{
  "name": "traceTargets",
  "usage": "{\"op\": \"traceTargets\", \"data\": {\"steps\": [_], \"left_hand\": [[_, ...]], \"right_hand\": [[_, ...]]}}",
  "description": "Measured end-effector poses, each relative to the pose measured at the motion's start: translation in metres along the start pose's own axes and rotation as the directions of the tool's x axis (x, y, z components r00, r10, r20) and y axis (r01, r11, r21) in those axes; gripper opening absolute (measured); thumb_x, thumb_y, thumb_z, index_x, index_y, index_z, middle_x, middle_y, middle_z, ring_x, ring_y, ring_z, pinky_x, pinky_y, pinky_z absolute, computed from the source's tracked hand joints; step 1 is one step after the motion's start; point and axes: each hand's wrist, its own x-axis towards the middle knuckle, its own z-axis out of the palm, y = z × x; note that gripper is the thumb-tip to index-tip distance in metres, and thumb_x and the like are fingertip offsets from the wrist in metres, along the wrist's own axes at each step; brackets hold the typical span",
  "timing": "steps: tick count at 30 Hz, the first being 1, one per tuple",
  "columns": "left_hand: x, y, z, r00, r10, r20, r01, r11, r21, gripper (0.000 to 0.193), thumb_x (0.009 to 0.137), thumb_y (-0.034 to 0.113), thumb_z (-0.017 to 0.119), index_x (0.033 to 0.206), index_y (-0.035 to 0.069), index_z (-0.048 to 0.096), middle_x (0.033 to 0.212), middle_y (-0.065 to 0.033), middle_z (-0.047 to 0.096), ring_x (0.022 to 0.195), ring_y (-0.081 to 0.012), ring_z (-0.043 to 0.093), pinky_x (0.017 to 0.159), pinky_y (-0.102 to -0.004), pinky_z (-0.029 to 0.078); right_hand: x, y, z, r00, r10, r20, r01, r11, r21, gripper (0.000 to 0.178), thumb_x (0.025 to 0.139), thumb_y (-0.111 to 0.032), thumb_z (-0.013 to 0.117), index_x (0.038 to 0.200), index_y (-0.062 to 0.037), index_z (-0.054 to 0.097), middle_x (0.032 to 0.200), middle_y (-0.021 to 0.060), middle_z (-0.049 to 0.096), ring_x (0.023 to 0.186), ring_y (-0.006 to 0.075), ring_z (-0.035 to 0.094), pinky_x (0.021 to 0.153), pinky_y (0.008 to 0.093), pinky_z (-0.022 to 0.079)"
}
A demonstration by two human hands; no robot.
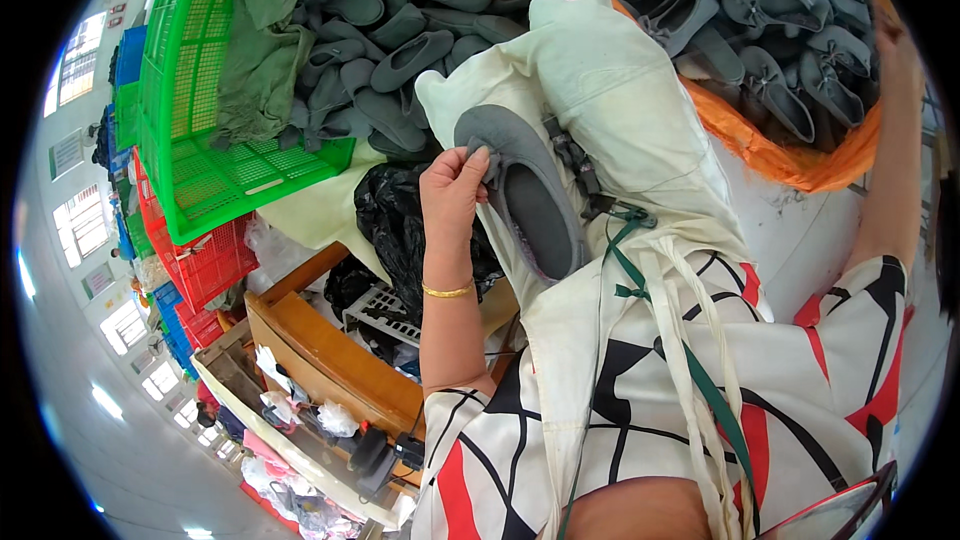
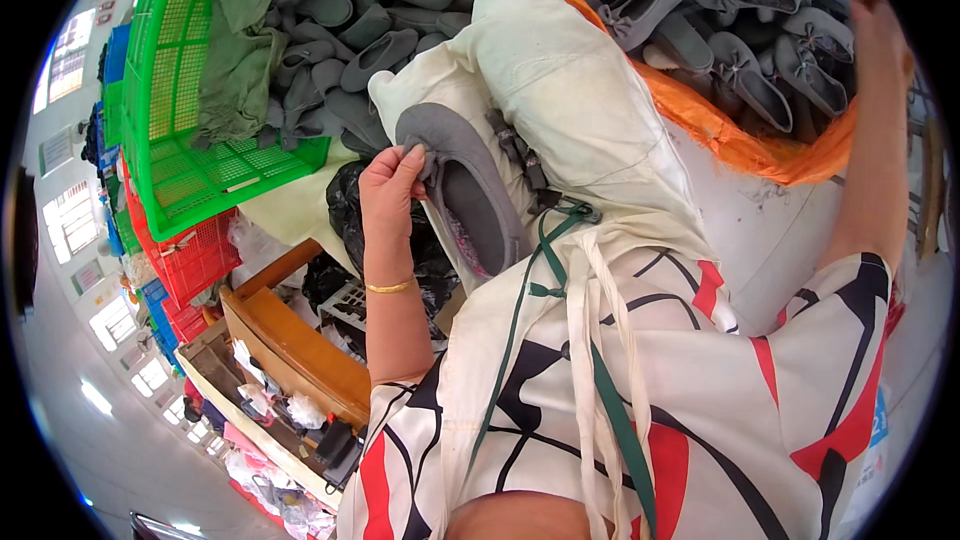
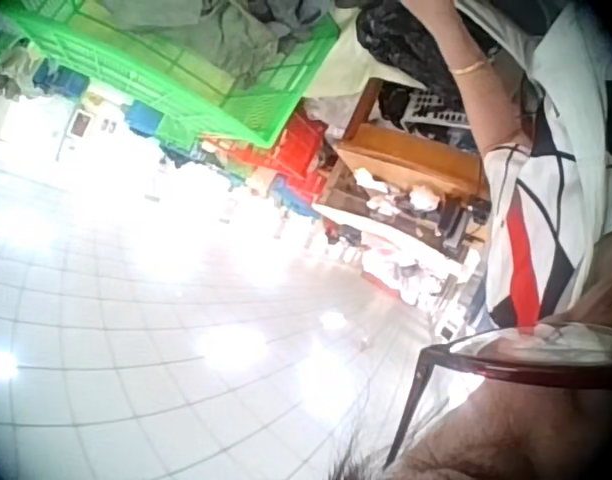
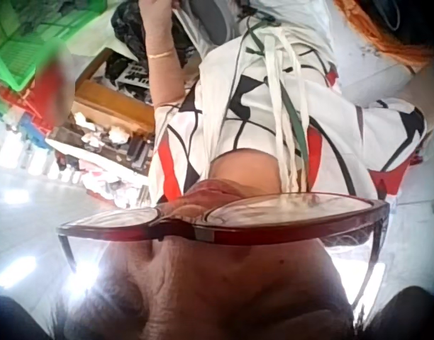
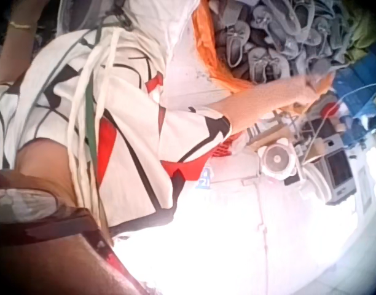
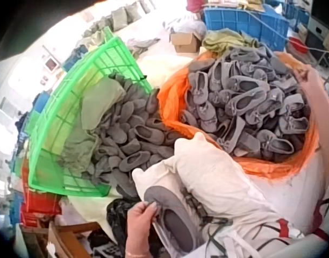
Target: The person is sewing a grey slip-on shoe by hand using a needle and thread. They repeatedly insert the needle into the shoe's upper fabric and pull the thread through to secure it. The person works on a single shoe throughout the clip, manipulating the fabric and thread with both hands.
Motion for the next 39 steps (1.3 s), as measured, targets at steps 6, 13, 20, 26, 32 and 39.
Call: {"op": "traceTargets", "data": {"steps": [6,13,20,26,32,39], "left_hand": [[-0.013,0.008,0.016,0.861,0.497,-0.106,-0.319,0.692,0.647,0.014,0.090,0.016,0.072,0.094,0.004,0.068,0.079,-0.0001,0.060,0.069,-0.0122,0.057,0.058,-0.0280,0.046],[-0.030,0.019,0.032,0.697,0.637,0.330,-0.398,-0.039,0.917,0.026,0.082,0.010,0.067,0.108,0.008,0.067,0.087,-0.0070,0.058,0.080,-0.0257,0.062,0.063,-0.0365,0.053],[-0.038,0.012,0.031,0.823,0.539,0.177,-0.308,0.162,0.937,0.046,0.081,0.019,0.073,0.123,0.007,0.058,0.094,-0.0096,0.059,0.086,-0.0282,0.063,0.068,-0.0382,0.054],[-0.029,-0.005,0.022,0.828,0.551,0.105,-0.331,0.329,0.884,0.051,0.079,0.016,0.075,0.125,0.007,0.055,0.094,-0.0107,0.058,0.084,-0.0301,0.062,0.067,-0.0394,0.053],[-0.023,-0.016,0.018,0.835,0.545,0.074,-0.319,0.372,0.872,0.048,0.079,0.013,0.074,0.123,0.008,0.055,0.093,-0.0109,0.059,0.081,-0.0301,0.061,0.066,-0.0401,0.052],[-0.016,-0.024,0.010,0.683,0.705,0.194,-0.448,0.194,0.873,0.046,0.078,0.006,0.071,0.121,0.008,0.056,0.090,-0.0111,0.060,0.076,-0.0305,0.062,0.061,-0.0407,0.053]], "right_hand": [[-0.115,0.053,0.037,0.797,-0.401,0.451,0.602,0.577,-0.552,0.033,0.096,-0.016,0.060,0.125,-0.0020,0.059,0.092,0.0033,0.064,0.077,0.0117,0.058,0.075,0.0285,0.050],[-0.369,0.211,0.133,-0.035,0.182,0.983,0.901,0.431,-0.048,0.021,0.087,-0.007,0.065,0.109,-0.0062,0.066,0.095,0.0088,0.065,0.087,0.0232,0.064,0.076,0.0348,0.053],[-0.394,0.257,0.151,-0.300,0.314,0.901,0.954,0.107,0.281,0.011,0.073,-0.014,0.069,0.077,-0.0082,0.060,0.080,0.0074,0.058,0.080,0.0271,0.063,0.065,0.0393,0.053],[-0.414,0.254,0.187,0.204,-0.083,0.975,0.842,0.523,-0.131,0.022,0.090,-0.022,0.067,0.075,-0.0056,0.063,0.074,0.0075,0.063,0.075,0.0203,0.065,0.065,0.0353,0.053],[-0.469,0.272,0.186,0.301,0.630,0.715,-0.606,0.706,-0.367,0.034,0.105,-0.031,0.051,0.086,-0.0050,0.062,0.076,-0.0009,0.055,0.071,0.0107,0.054,0.066,0.0286,0.045],[-0.479,0.231,0.176,0.289,0.628,0.722,-0.550,0.727,-0.411,0.032,0.102,-0.030,0.057,0.077,-0.0088,0.054,0.070,-0.0026,0.050,0.063,0.0067,0.041,0.061,0.0240,0.038]]}}
